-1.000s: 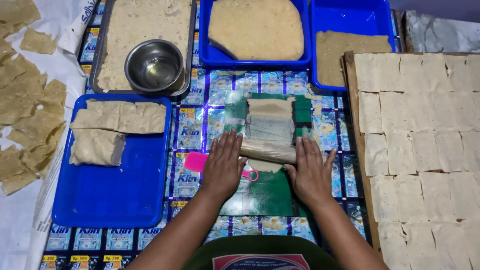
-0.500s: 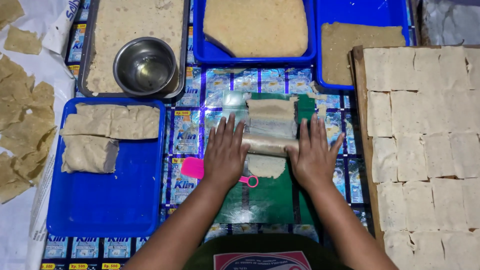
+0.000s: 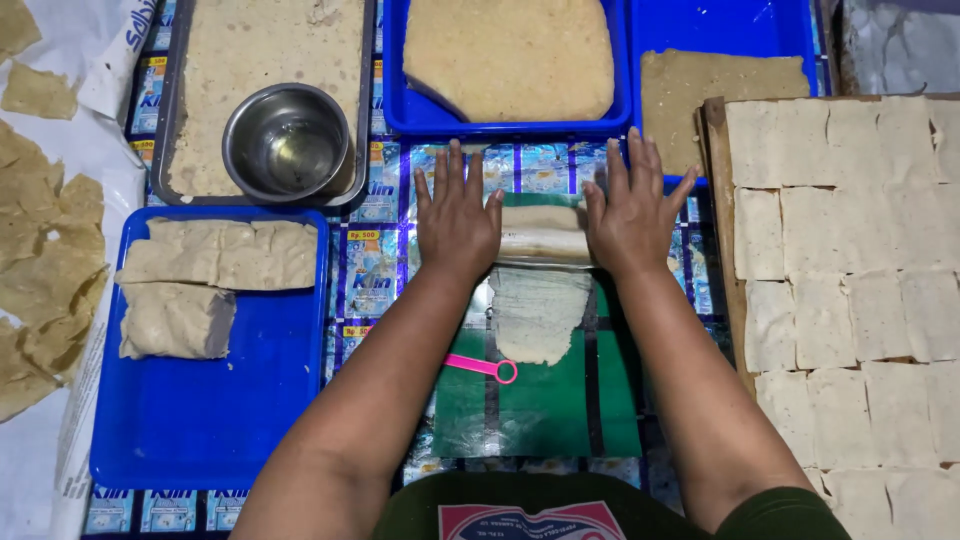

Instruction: Prepare, portion, and roll food items on a workspace spread on the floor.

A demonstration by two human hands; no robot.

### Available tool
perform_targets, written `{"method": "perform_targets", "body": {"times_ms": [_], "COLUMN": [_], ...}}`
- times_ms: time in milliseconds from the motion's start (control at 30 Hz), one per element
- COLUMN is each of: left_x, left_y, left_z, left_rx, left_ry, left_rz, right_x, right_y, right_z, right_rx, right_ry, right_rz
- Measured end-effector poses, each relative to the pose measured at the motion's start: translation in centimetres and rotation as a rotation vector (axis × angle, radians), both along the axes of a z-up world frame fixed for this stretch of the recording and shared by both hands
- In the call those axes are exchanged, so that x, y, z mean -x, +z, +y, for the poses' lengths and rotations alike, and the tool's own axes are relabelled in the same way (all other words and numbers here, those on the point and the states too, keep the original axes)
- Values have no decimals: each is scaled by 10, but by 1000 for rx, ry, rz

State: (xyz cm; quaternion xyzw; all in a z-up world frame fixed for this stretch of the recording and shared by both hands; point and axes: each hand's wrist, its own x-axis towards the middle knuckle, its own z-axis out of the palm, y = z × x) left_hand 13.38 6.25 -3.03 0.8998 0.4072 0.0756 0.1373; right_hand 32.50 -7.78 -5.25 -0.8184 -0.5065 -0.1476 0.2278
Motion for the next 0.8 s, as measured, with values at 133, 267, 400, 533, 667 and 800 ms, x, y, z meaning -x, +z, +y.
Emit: {"method": "perform_targets", "body": {"times_ms": [133,267,400,533,667,800], "left_x": [1,27,52,71,104,144], "left_y": [-8,-12,-4,1,1,-13], "left_z": [12,10,5,-4,-3,-9], "left_rx": [32,113,-62,-97,-63,-148], "left_ry": [40,-277,-592,-613,-449,-149], "left_rz": [-20,-371,-145,-99,-211,-236], "right_x": [55,178,235,244,215,153], "right_y": [16,17,26,36,47,39], "right_z": [-10,-30,-23,-26,-54,-104], "right_rx": [-237,-211,-58,-53,224,395], "right_ry": [6,594,781,701,729,466], "right_rz": [-14,85,113,-74,232,433]}}
